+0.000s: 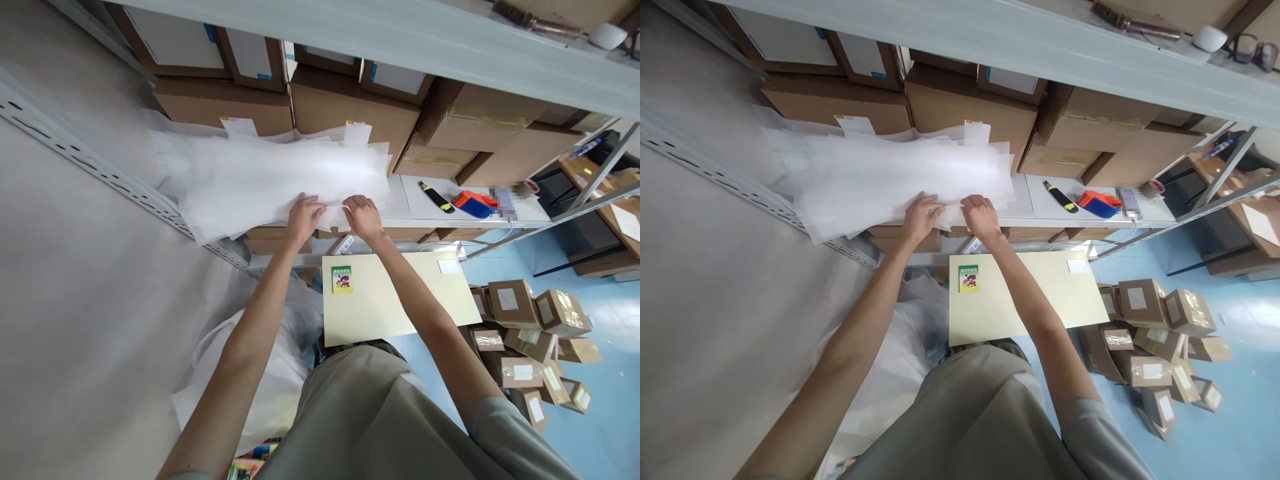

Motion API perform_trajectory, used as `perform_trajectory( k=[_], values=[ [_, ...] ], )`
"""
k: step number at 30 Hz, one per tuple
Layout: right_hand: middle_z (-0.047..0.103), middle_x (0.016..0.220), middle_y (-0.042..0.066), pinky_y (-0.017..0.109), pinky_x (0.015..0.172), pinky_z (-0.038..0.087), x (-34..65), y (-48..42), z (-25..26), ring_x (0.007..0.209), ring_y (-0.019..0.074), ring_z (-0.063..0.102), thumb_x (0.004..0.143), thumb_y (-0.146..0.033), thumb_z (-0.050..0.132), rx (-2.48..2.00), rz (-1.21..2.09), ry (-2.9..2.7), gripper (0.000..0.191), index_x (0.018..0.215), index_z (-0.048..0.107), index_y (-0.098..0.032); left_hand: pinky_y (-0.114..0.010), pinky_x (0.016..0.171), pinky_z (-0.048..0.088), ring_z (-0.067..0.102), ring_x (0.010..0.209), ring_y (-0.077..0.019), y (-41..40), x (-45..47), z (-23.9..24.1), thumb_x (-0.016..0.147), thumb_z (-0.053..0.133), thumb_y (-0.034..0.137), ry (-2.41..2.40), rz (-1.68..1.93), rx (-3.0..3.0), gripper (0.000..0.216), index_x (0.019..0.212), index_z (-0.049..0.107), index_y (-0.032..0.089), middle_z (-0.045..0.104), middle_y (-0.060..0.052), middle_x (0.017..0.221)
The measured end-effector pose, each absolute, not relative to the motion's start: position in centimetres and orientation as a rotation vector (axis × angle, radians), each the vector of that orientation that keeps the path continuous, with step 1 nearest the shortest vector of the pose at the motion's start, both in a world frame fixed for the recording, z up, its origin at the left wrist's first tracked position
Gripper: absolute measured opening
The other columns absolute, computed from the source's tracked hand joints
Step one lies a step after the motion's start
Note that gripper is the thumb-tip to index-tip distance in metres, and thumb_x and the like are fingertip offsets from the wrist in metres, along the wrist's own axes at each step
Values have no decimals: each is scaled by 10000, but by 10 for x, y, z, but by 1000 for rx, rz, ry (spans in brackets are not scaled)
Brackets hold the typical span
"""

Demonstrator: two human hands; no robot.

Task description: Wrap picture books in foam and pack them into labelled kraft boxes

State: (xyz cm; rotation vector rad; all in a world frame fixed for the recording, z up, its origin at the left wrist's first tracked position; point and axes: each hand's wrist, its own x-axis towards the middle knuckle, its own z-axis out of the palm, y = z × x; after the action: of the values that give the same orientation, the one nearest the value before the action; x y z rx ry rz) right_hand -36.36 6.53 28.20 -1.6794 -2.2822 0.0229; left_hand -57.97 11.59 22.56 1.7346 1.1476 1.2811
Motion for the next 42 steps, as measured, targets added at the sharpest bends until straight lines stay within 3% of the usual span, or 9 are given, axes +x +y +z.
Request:
perform_trajectory(
  k=[7, 11, 14, 20, 22, 24, 28, 34, 42],
  values=[
    [795, 1379, 148, 470, 1120, 480, -349, 54, 301, 1345, 304, 677, 1117, -53, 485, -1562, -332, -2103, 348, 1262, 767, -197, -531, 1276, 525, 715, 1396, -310, 95, -584, 249, 1030, 743, 257, 1156, 1595, 1906, 115, 1016, 856, 245, 828, -92, 1247],
    [807, 1360, 120, 439, 1114, 499, -328, 7, 315, 1400, 266, 693, 1144, -93, 510, -1365, -571, -1978, 298, 1235, 759, -229, -566, 1307, 503, 680, 1461, -303, 61, -584, 272, 1097, 668, 288, 1266, 1624, 2200, 210, 1240, 815, 242, 814, -106, 1356],
    [831, 1303, 97, 425, 1080, 528, -302, -44, 317, 1386, 267, 726, 1134, -104, 541, -1306, -662, -1891, 265, 1162, 761, -249, -576, 1287, 525, 683, 1466, -306, 31, -581, 281, 1132, 621, 314, 1311, 1658, 2270, 250, 1295, 801, 255, 815, -107, 1377],
    [863, 1244, 86, 403, 1050, 604, -249, -125, 285, 1332, 269, 780, 1113, -205, 684, -1400, -716, -1853, 81, 1063, 726, -253, -559, 1266, 561, 648, 1527, -287, -43, -552, 256, 1143, 551, 218, 1154, 1525, 2378, 390, 1482, 735, 280, 761, -96, 1519],
    [836, 1354, 130, 427, 1086, 623, -233, -141, 266, 1411, 294, 743, 1128, -240, 665, -1466, -688, -1895, 76, 1151, 738, -234, -546, 1278, 554, 633, 1544, -272, -67, -534, 242, 1131, 522, 155, 1114, 1475, 2408, 462, 1534, 705, 291, 748, -91, 1542],
    [773, 1491, 173, 462, 1145, 622, -217, -153, 247, 1511, 310, 673, 1154, -240, 595, -1531, -645, -1946, 242, 1358, 720, -204, -557, 1299, 534, 620, 1557, -265, -88, -514, 228, 1115, 499, 101, 1114, 1439, 2440, 523, 1558, 687, 305, 742, -82, 1552],
    [634, 1674, 172, 504, 1250, 569, -175, -172, 210, 1648, 292, 518, 1155, -113, 416, -1632, -493, -2069, 582, 1723, 494, -215, -604, 1357, 461, 554, 1615, -272, -116, -472, 200, 1100, 495, 76, 1191, 1272, 2451, 612, 1644, 610, 331, 689, -75, 1624],
    [456, 1811, 121, 546, 1341, 473, -97, -195, 153, 1724, 286, 378, 1114, -40, 377, -1733, -178, -2226, 764, 1831, 305, -294, -620, 1436, 306, 244, 1770, -303, -144, -414, 147, 1068, 455, 81, 1375, 772, 2389, 761, 1803, 369, 259, 361, -116, 1862],
    [280, 1886, 120, 583, 1397, 370, -1, -213, 61, 1771, 316, 248, 1120, -61, 387, -1804, 234, -2373, 807, 1861, 163, -290, -689, 1432, 194, 106, 1791, -341, -177, -333, 67, 1014, 365, 1, 1535, 235, 2251, 782, 1757, 459, 228, 227, -145, 1904]
  ],
)
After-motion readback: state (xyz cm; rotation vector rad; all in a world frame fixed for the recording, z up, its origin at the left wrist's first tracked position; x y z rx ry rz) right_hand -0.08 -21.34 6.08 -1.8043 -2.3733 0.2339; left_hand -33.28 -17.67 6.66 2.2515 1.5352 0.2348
